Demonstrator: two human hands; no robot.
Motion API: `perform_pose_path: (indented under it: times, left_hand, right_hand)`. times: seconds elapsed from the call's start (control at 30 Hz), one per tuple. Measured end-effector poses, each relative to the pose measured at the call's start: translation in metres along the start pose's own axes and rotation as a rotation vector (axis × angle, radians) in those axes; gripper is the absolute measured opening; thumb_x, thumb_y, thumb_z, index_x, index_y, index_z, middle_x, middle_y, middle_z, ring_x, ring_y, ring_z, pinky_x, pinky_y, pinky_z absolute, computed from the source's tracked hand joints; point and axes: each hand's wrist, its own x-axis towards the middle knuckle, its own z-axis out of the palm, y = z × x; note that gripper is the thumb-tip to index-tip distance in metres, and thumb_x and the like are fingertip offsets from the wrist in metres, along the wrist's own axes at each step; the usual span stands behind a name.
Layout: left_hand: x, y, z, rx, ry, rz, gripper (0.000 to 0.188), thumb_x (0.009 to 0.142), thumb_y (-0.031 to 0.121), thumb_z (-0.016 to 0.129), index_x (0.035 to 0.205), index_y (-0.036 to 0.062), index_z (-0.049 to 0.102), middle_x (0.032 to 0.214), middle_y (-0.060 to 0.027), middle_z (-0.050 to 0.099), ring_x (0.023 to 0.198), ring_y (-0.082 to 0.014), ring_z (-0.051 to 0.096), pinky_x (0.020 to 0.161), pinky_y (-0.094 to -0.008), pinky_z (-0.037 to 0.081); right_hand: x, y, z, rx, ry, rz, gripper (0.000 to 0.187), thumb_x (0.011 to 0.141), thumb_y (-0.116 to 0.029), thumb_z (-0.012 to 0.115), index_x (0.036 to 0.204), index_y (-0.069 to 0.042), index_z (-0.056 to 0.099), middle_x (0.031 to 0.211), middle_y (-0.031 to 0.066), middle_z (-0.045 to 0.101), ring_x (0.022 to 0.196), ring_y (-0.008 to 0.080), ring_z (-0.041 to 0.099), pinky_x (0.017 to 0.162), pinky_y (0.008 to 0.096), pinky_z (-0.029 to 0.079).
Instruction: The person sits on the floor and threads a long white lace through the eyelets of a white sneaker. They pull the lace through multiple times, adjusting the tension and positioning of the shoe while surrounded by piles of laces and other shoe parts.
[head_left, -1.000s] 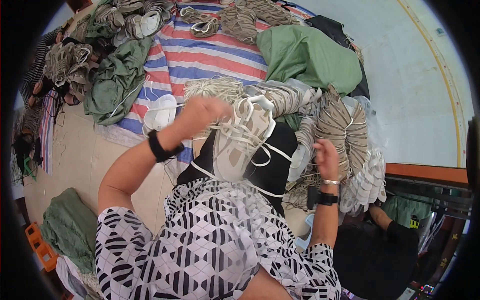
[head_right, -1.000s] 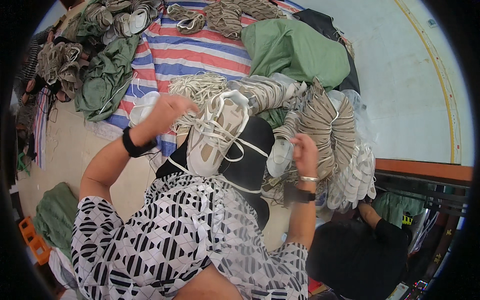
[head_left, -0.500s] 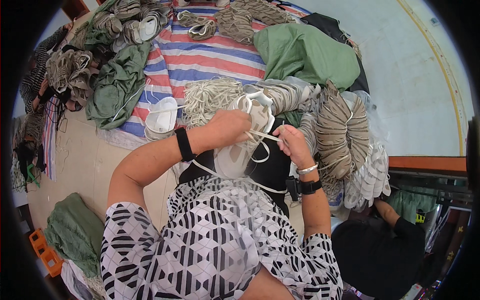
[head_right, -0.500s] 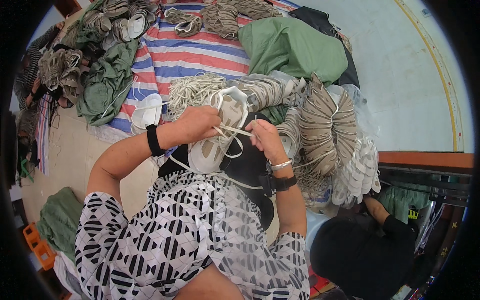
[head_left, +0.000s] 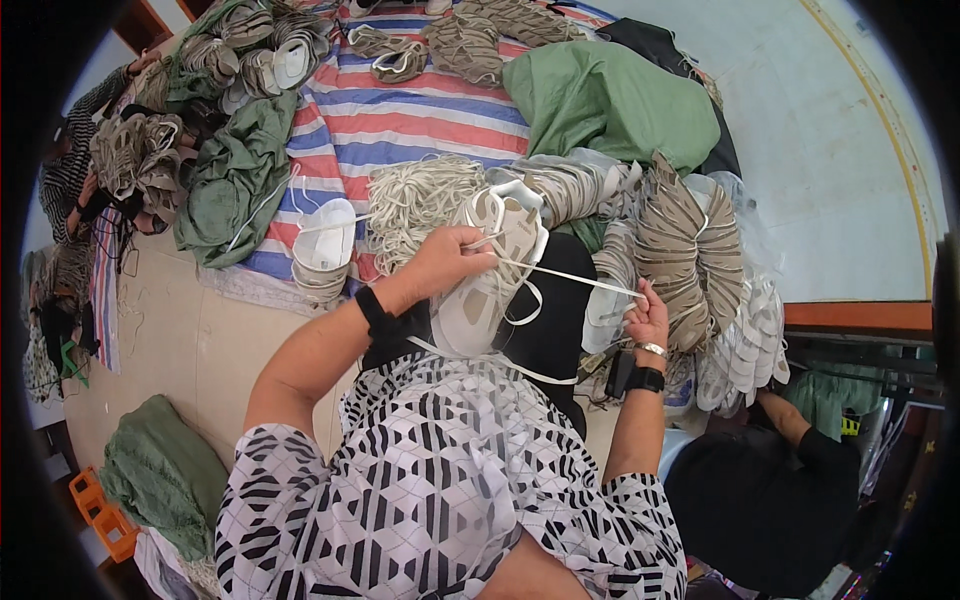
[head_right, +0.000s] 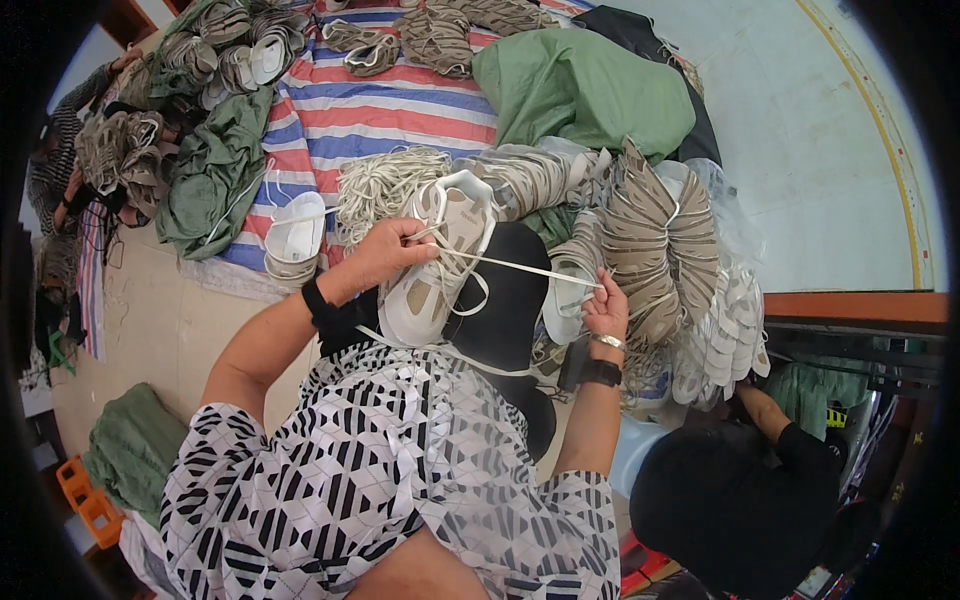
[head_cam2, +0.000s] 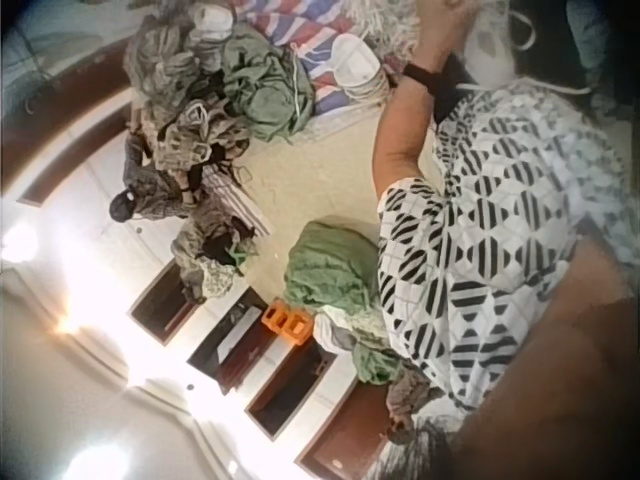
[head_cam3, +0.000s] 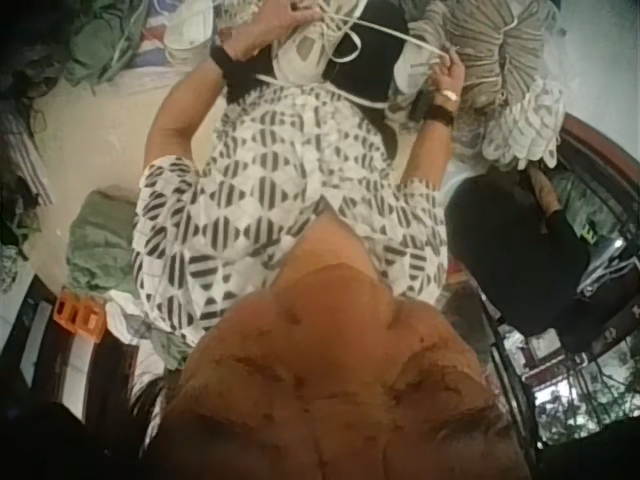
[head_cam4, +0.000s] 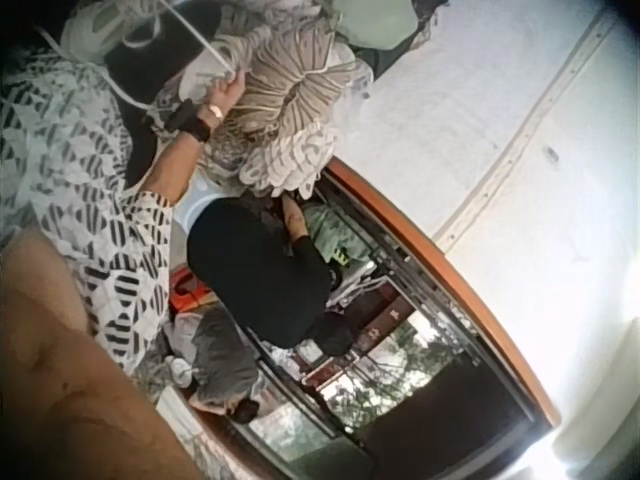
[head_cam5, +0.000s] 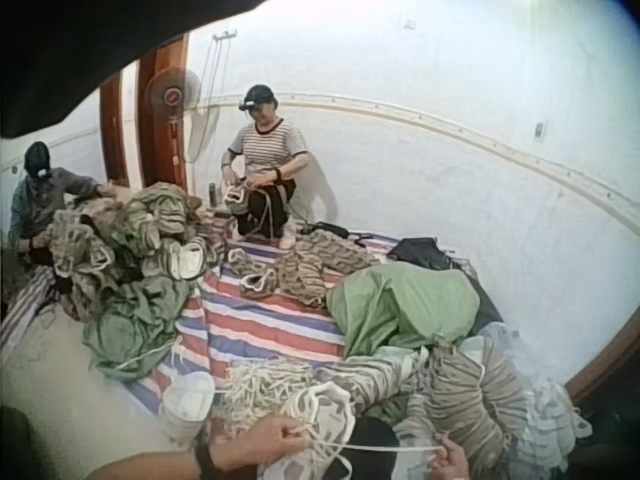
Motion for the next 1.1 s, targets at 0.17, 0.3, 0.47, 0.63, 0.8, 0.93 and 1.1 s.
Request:
perform_pose_path:
  times: [0.17, 0.3, 0.47, 0.63, 0.8, 0.93, 1.1]
  left_hand:
    - [-0.013, -0.019, 0.003, -0.284, 0.304, 0.034, 0.011, 0.087, 0.014, 0.067, 0.089, 0.0044, 0.062, 0.08, 0.0047, 0.053, 0.07, -0.0047, 0.048, 0.063, -0.0215, 0.04]
    - [-0.018, -0.035, -0.008, 0.255, 0.335, 0.165, 0.016, 0.09, 0.018, 0.063, 0.09, 0.0021, 0.059, 0.079, 0.001, 0.054, 0.07, -0.0096, 0.05, 0.065, -0.0257, 0.042]
    - [-0.01, -0.028, -0.005, 0.397, 0.55, 0.491, 0.021, 0.093, 0.021, 0.06, 0.09, 0.0006, 0.056, 0.074, -0.002, 0.053, 0.069, -0.0171, 0.053, 0.064, -0.0299, 0.044]
    - [-0.001, 0.002, -0.034, -0.452, 0.317, -0.045, 0.015, 0.095, 0.02, 0.057, 0.105, 0.0094, 0.053, 0.068, 0.0049, 0.047, 0.048, -0.0025, 0.038, 0.038, -0.0197, 0.026]
    - [0.026, 0.03, -0.096, -0.669, 0.423, 0.038, 0.023, 0.094, 0.017, 0.059, 0.116, 0.0093, 0.053, 0.064, 0.0055, 0.045, 0.046, -0.0035, 0.036, 0.039, -0.0205, 0.027]
    - [0.036, 0.04, -0.142, -0.783, 0.631, 0.049, 0.027, 0.095, 0.015, 0.058, 0.121, 0.0098, 0.053, 0.06, 0.0058, 0.043, 0.043, -0.0037, 0.031, 0.038, -0.0215, 0.027]
    - [0.017, 0.022, -0.168, -0.674, 0.616, 0.028, 0.023, 0.097, 0.016, 0.056, 0.119, 0.0098, 0.055, 0.058, 0.0067, 0.04, 0.041, -0.0037, 0.028, 0.037, -0.0208, 0.025]
  right_hand:
    - [0.009, 0.008, 0.013, -0.346, 0.276, -0.258, 0.018, 0.099, -0.017, 0.052, 0.094, -0.007, 0.066, 0.057, -0.0021, 0.055, 0.038, 0.0065, 0.036, 0.035, 0.0222, 0.027]
    - [-0.045, 0.024, 0.068, -0.761, 0.155, -0.739, 0.022, 0.098, -0.017, 0.05, 0.102, -0.002, 0.066, 0.078, 0.0051, 0.067, 0.044, 0.0074, 0.05, 0.039, 0.0205, 0.035]
    - [-0.123, 0.102, 0.138, -1.154, -0.578, -0.393, 0.027, 0.099, -0.023, 0.051, 0.104, -0.001, 0.066, 0.088, 0.0054, 0.068, 0.051, 0.0096, 0.06, 0.046, 0.0208, 0.044]
    - [-0.128, 0.106, 0.156, -1.351, -0.724, -0.182, 0.022, 0.097, -0.021, 0.054, 0.104, -0.004, 0.066, 0.071, 0.0006, 0.063, 0.049, 0.0064, 0.053, 0.046, 0.0211, 0.041]
    - [-0.11, 0.075, 0.167, -1.128, -0.657, -0.034, 0.022, 0.095, -0.019, 0.058, 0.105, -0.001, 0.065, 0.081, 0.0001, 0.066, 0.049, 0.002, 0.044, 0.044, 0.0167, 0.036]
    - [-0.102, 0.092, 0.18, -0.99, -0.623, -0.189, 0.022, 0.095, -0.017, 0.058, 0.106, 0.001, 0.065, 0.085, 0.0025, 0.068, 0.051, 0.0029, 0.048, 0.044, 0.017, 0.036]
    - [-0.099, 0.104, 0.178, -0.848, -0.3, -0.665, 0.022, 0.095, -0.017, 0.056, 0.103, 0.002, 0.065, 0.083, 0.0045, 0.071, 0.057, 0.0077, 0.058, 0.05, 0.022, 0.043]
